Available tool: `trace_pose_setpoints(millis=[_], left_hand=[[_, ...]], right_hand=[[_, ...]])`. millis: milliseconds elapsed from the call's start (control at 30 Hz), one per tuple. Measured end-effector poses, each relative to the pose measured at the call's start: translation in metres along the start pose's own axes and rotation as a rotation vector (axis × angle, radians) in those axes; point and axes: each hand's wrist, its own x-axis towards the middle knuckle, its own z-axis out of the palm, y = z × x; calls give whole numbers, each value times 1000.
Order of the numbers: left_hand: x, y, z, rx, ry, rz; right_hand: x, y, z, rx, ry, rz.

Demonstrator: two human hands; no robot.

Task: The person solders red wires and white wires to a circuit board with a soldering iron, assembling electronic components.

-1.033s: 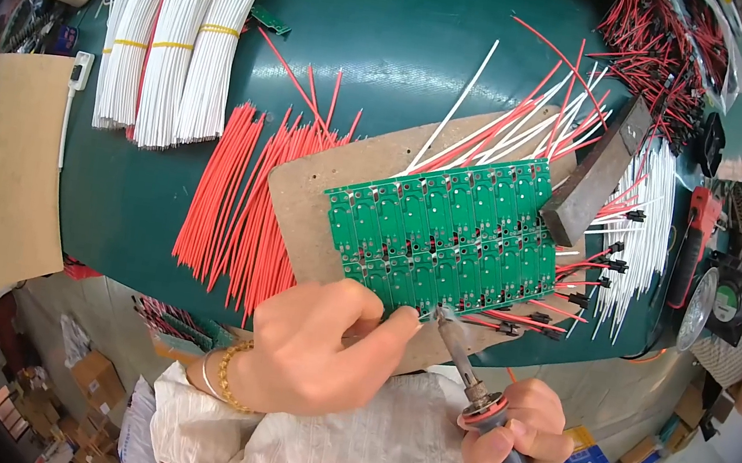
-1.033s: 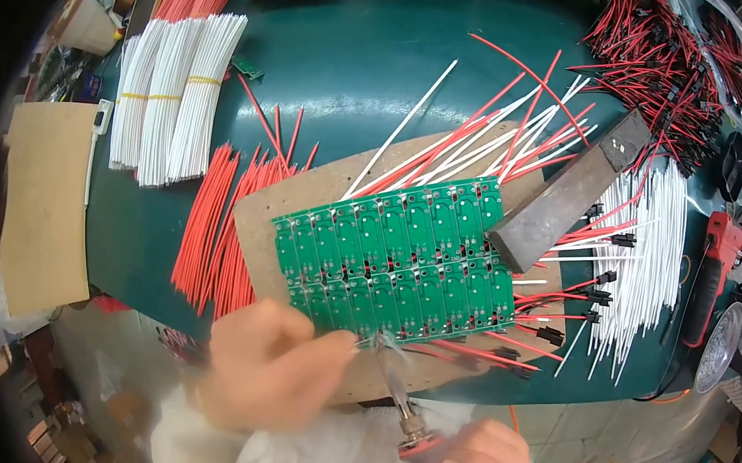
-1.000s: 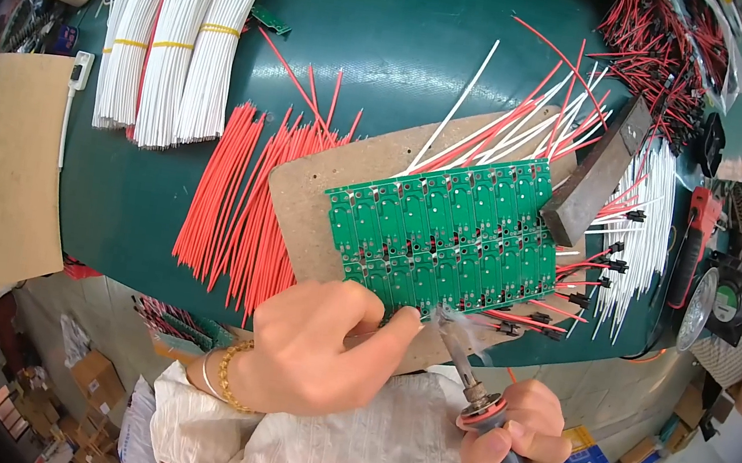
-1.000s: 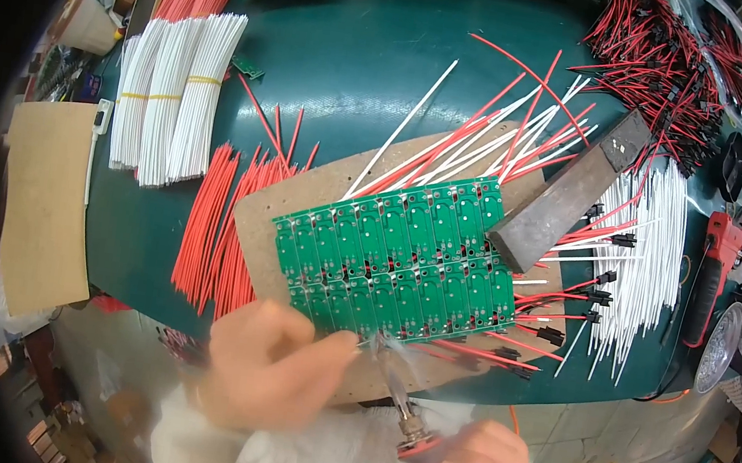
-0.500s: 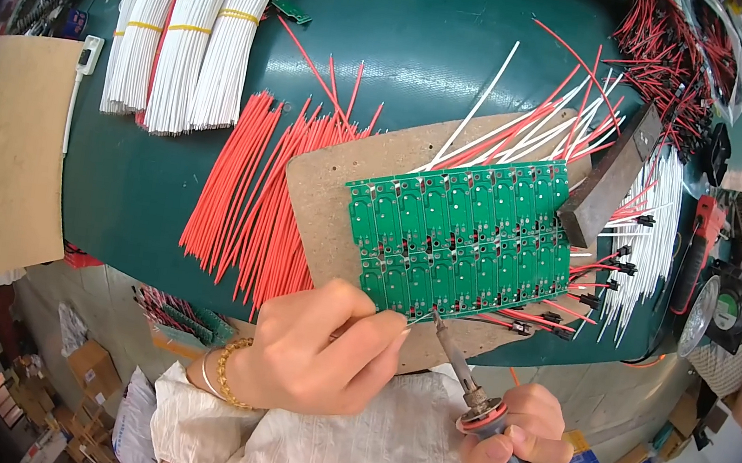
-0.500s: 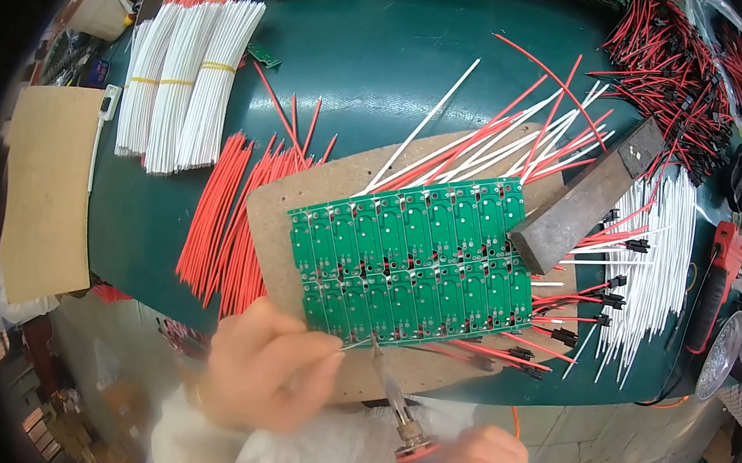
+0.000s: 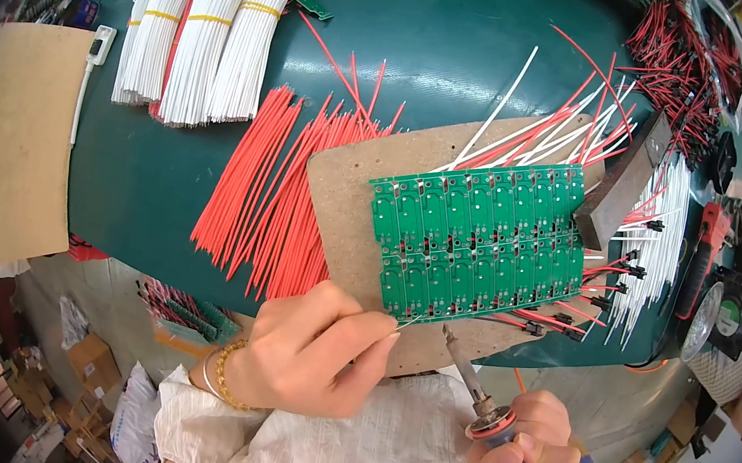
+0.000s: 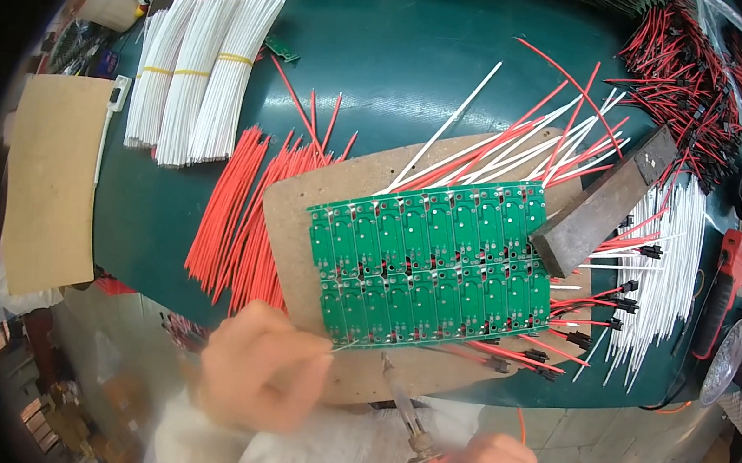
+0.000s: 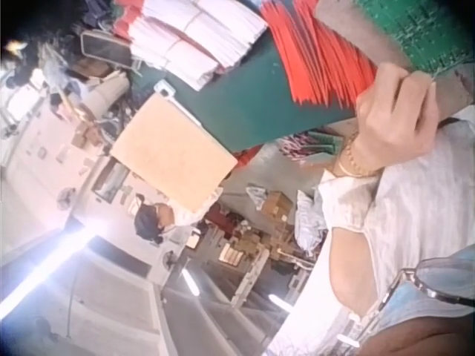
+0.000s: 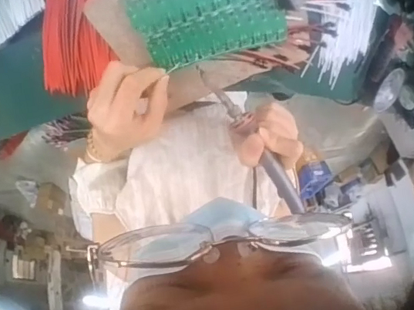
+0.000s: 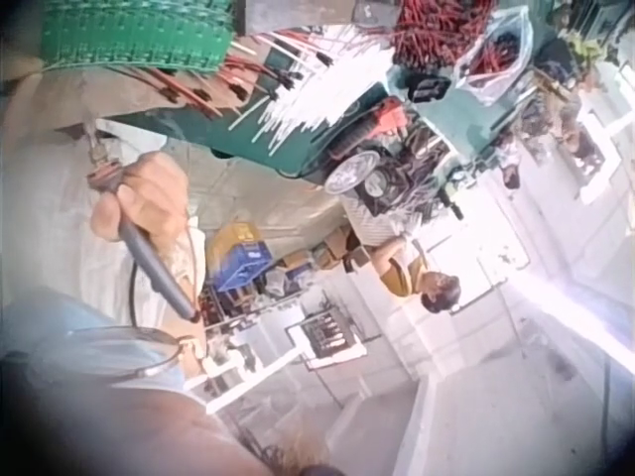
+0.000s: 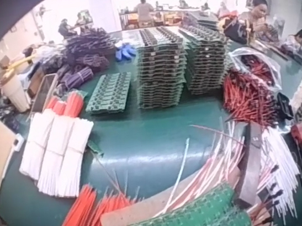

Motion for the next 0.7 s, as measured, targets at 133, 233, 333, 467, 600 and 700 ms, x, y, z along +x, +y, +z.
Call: trace_pose_setpoints(millis=[133,233,333,467,600,700], left_hand=[[-2,-2,3,-27,21,29],[-3,-1,4,23,-12,-41],[-1,-3,4,61,-18,-17],[-1,-4,2,81,-38,27],[-5,-4,-8,70,-54,39],[-11,-6,-8,18,34,-51]], right_hand=[[3,0,8,19,-5,2],[5,0,10,29,-67,11],[5,-1,16,8,-66,18],[2,0,17,33,-34,-6],[-1,-5,17,-30,21,-57],[-3,-4,17,4,85,-72]])
